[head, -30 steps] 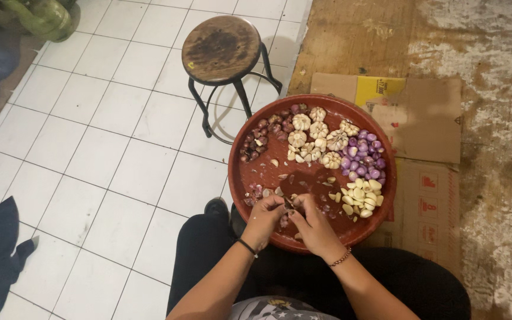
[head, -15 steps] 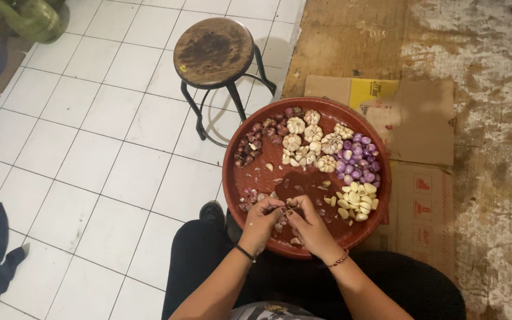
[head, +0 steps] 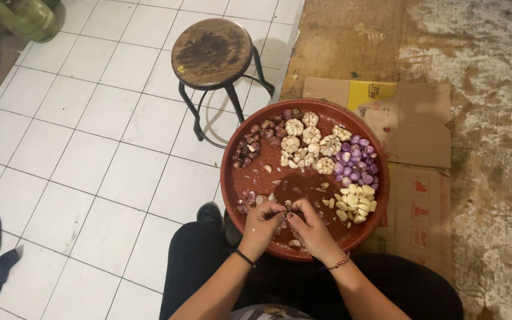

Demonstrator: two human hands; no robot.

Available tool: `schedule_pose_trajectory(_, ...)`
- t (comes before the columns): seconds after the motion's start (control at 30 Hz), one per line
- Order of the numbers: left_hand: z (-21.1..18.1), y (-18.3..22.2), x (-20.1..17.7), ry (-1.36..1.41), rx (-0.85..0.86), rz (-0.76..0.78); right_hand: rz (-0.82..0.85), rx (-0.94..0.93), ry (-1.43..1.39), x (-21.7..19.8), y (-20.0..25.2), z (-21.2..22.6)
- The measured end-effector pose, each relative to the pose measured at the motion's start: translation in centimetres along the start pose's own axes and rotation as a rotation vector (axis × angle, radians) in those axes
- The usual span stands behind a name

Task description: The person sits on the floor and peels garlic cloves one by one using a small knife, placing the peeled cloves into a red tray. The tray also contains unpeeled garlic bulbs and shallots. The person continues peeling throughout the clip.

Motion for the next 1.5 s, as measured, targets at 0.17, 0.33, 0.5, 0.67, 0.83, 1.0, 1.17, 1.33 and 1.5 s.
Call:
schedule_pose_trajectory(0.17,-0.2,0.2,0.3,-0.015,0.013,-0.027,0.004,0.035,-0.077,0.0,-0.1,-0.3)
schedule_pose_trajectory(0.33,-0.9,0.0,-0.1,-0.002,-0.079,0.045,0.059,0.011,-0.182,-0.1,0.1,0.0)
schedule_pose_trajectory(0.5,-1.7,-0.1,-0.5,0.109,-0.046,0.092,0.138,0.021,-0.263,0.3,0.4,0.4)
schedule_pose_trajectory(0.67,-1.4,-0.1,-0.2,0.135,-0.025,0.057,0.167,0.019,-0.358,0.2,0.5,0.5)
schedule_pose_trajectory(0.83,-1.1,0.3,-0.5,-0.009,0.006,0.070,0.156,0.072,-0.311,0.2,0.3,0.4)
schedule_pose_trajectory(1.0,-1.0,0.3,-0.3,-0.045,0.140,0.061,0.169,0.101,-0.405,0.2,0.4,0.4)
schedule_pose_trajectory(1.17,-1.3,0.4,-0.3,0.048,0.033,0.080,0.129,0.175,-0.585,0.1,0.3,0.1)
schedule_pose_trajectory(1.33,-1.7,0.3,-0.2,0.210,-0.044,0.072,0.056,0.114,-0.523,-0.4,-0.4,-0.5)
schedule_pose_trajectory(1.5,-1.8,-0.3,-1.1,0.162,-0.008,0.001,-0.058,0.080,-0.305,-0.9,-1.3,-0.7)
Point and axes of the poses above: each hand's wrist, its own y-axis away from the middle knuckle, its own x-axis out of the palm, z = x × y, the point moved 4 cm from there along -y, towards the middle knuckle, and after that the axes turned 7 degrees about -z, right-handed, at the moved point
